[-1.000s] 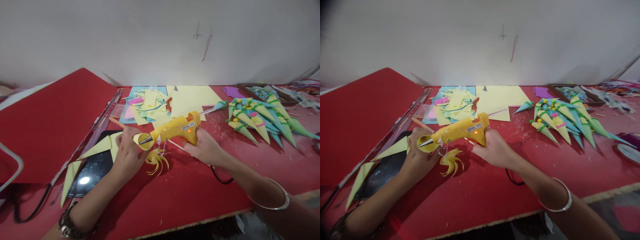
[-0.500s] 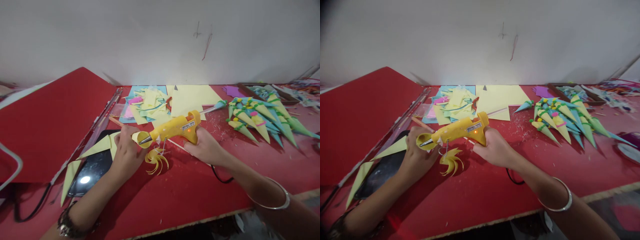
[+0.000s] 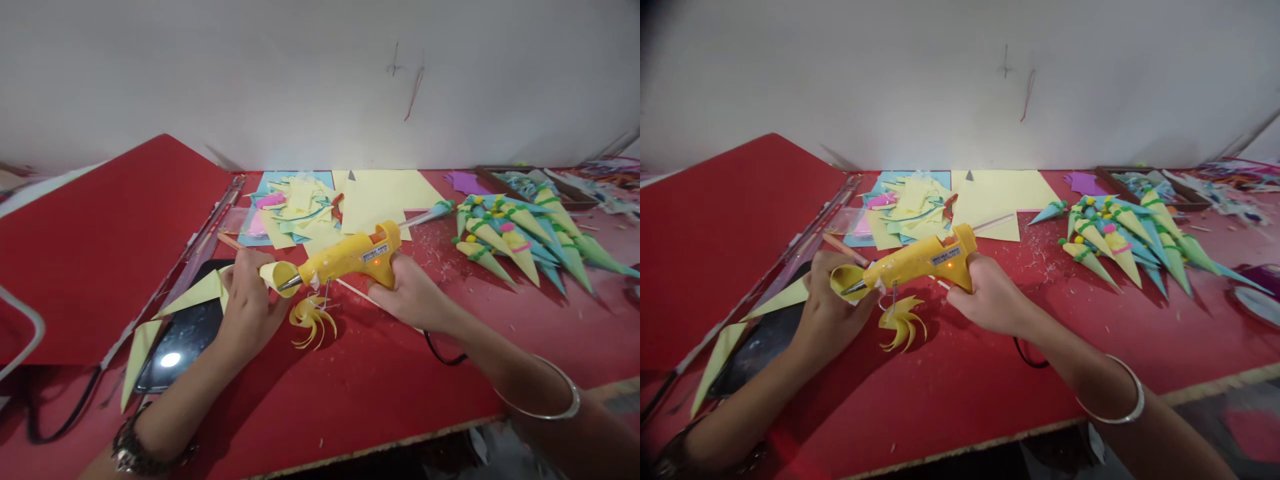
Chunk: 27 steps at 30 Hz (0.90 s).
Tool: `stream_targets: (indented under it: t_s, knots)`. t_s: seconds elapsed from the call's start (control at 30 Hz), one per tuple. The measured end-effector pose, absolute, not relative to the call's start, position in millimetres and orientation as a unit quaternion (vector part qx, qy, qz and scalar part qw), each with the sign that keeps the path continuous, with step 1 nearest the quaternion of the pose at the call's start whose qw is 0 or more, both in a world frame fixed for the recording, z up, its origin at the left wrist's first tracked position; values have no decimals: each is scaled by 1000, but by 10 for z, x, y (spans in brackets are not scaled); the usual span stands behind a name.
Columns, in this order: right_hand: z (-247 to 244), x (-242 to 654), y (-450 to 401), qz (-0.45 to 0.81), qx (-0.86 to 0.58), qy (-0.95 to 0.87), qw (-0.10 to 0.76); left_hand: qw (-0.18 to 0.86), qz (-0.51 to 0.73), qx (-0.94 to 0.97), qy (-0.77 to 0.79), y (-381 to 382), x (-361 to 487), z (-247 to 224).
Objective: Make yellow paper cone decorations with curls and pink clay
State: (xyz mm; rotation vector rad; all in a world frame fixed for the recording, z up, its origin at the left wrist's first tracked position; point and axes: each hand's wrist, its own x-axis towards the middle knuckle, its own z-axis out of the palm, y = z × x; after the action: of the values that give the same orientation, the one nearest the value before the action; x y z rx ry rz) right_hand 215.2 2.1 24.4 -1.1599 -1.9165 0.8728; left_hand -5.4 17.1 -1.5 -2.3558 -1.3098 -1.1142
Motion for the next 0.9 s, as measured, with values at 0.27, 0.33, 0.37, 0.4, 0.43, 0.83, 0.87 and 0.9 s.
stream_targets:
  t_s: [0.27,0.33,0.37,0.4,0.43,0.83,0.87,0.9]
  knots:
    - [239,2141,12,327,-490,-731,344,138,-378,-803,-440,186,-78,-20]
    - [242,2137,10,328,-491,-727,351,128,-376,-803,-444,182,-76,-13]
    - [241,2134,8,334,-491,-723,352,125,-374,-803,-446,181,-75,-11]
    - [239,2132,6,341,-492,-719,353,124,-374,-804,-445,181,-76,-10]
    - [235,2129,4,350,-492,-714,354,127,-375,-804,-443,182,-78,-11]
    - [206,2138,-16,412,-491,-684,348,136,-339,-808,-463,169,-101,1]
    - [204,2143,-13,410,-490,-687,346,135,-341,-808,-462,171,-100,3]
    - [203,2147,-10,405,-490,-691,343,131,-342,-808,-462,174,-101,3]
